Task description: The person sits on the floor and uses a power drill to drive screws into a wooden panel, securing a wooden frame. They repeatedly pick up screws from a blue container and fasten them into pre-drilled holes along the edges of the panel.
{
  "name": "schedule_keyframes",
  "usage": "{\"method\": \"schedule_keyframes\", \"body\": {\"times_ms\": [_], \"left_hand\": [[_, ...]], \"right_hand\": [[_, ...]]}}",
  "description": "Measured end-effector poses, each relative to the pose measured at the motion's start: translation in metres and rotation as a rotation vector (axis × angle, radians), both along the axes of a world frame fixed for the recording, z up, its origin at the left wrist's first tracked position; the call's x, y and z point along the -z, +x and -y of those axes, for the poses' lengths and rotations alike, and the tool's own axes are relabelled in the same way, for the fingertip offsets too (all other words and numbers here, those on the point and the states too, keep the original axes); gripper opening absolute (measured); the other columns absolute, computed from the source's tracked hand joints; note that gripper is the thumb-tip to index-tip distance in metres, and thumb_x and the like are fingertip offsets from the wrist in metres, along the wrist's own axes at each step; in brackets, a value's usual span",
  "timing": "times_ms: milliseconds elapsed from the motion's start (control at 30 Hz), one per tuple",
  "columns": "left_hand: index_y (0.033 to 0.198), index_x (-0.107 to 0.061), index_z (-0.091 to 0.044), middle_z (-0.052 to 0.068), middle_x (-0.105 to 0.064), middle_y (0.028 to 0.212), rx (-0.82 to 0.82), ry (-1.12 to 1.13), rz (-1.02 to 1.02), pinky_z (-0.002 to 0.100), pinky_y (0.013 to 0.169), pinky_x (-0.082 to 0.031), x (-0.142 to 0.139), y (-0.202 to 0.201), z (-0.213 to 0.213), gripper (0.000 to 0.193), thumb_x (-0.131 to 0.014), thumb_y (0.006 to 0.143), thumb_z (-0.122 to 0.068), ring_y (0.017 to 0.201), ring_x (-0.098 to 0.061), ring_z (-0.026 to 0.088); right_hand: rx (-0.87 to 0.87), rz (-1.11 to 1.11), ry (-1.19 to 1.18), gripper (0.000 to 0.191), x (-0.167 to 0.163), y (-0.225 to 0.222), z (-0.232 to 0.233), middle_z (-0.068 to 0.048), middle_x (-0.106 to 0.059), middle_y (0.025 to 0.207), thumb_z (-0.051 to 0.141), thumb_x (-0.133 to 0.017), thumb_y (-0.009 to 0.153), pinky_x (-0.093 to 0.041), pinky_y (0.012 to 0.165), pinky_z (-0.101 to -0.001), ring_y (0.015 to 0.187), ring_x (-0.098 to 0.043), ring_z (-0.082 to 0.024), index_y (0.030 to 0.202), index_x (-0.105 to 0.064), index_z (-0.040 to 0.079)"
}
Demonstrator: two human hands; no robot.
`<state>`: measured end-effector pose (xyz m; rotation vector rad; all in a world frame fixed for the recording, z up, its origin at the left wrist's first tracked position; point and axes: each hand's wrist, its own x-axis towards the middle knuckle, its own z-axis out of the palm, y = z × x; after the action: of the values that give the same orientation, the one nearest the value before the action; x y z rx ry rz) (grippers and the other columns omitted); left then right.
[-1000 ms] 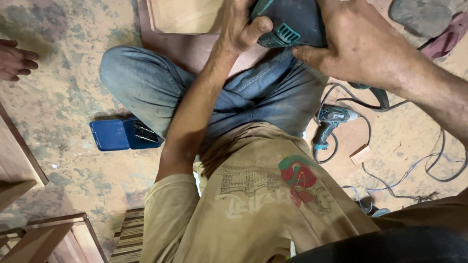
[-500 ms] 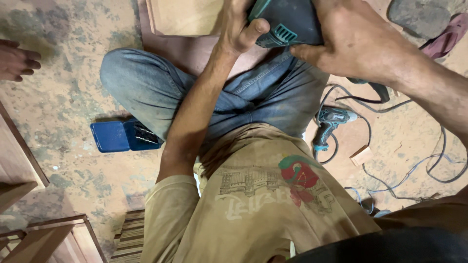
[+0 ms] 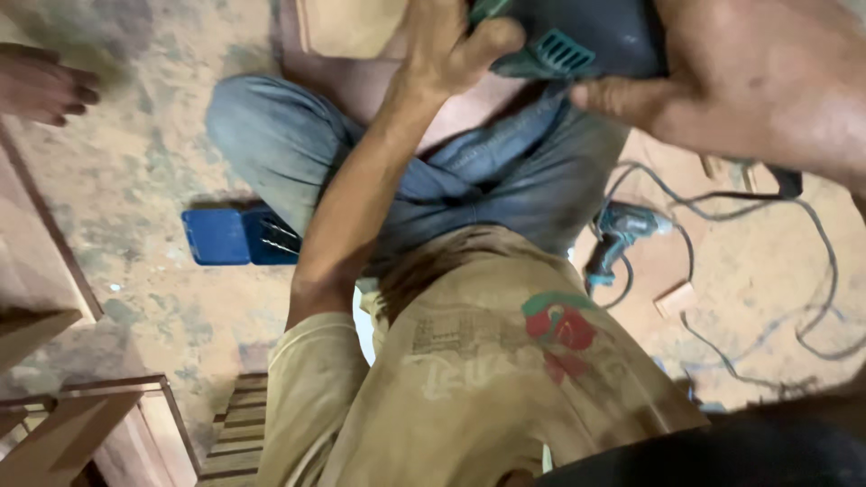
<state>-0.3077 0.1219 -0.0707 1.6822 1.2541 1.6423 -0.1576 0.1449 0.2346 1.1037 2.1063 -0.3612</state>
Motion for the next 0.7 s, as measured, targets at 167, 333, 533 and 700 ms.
{"method": "schedule_keyframes", "body": {"times_ms": [167, 333, 533, 700], "left_hand": [[0.096, -0.063, -0.001, 0.014, -0.060, 0.085, -0.188, -0.030, -0.036, 0.047, 0.071, -0.045, 0.016, -0.075, 0.020, 0.086, -0.047, 0.093, -0.085, 0.081, -0.060, 0.034], [0.121, -0.058, 0.001, 0.018, -0.058, 0.111, -0.377, 0.031, 0.084, 0.047, 0.092, -0.048, 0.039, -0.117, 0.041, 0.096, -0.040, 0.093, -0.089, 0.104, -0.060, 0.035], [0.119, -0.060, 0.000, 0.016, -0.058, 0.111, -0.419, -0.018, 0.108, 0.047, 0.095, -0.047, 0.046, -0.128, 0.046, 0.092, -0.040, 0.095, -0.087, 0.105, -0.059, 0.032], [0.103, -0.063, 0.000, 0.010, -0.061, 0.089, -0.302, -0.033, 0.164, 0.043, 0.078, -0.049, 0.044, -0.133, 0.045, 0.089, -0.044, 0.093, -0.086, 0.086, -0.062, 0.025]], "right_hand": [[-0.186, -0.195, 0.050, 0.057, 0.008, -0.037, 0.002, -0.025, -0.066, 0.073, 0.045, -0.071, 0.097, -0.055, 0.054, -0.0445, 0.058, -0.066, -0.036, 0.120, -0.059, -0.005], [-0.330, -0.450, -0.033, 0.050, 0.032, -0.081, -0.004, -0.024, -0.066, 0.070, 0.041, -0.070, 0.100, -0.055, 0.055, -0.0454, 0.060, -0.068, -0.035, 0.106, -0.066, -0.008], [-0.393, -0.496, 0.042, 0.053, 0.046, -0.118, 0.000, -0.024, -0.067, 0.073, 0.040, -0.076, 0.092, -0.056, 0.054, -0.0460, 0.064, -0.069, -0.037, 0.113, -0.067, -0.007], [-0.337, -0.323, 0.033, 0.057, 0.049, -0.123, 0.000, -0.024, -0.067, 0.073, 0.048, -0.073, 0.097, -0.057, 0.057, -0.0460, 0.065, -0.070, -0.037, 0.114, -0.066, -0.006]]}}
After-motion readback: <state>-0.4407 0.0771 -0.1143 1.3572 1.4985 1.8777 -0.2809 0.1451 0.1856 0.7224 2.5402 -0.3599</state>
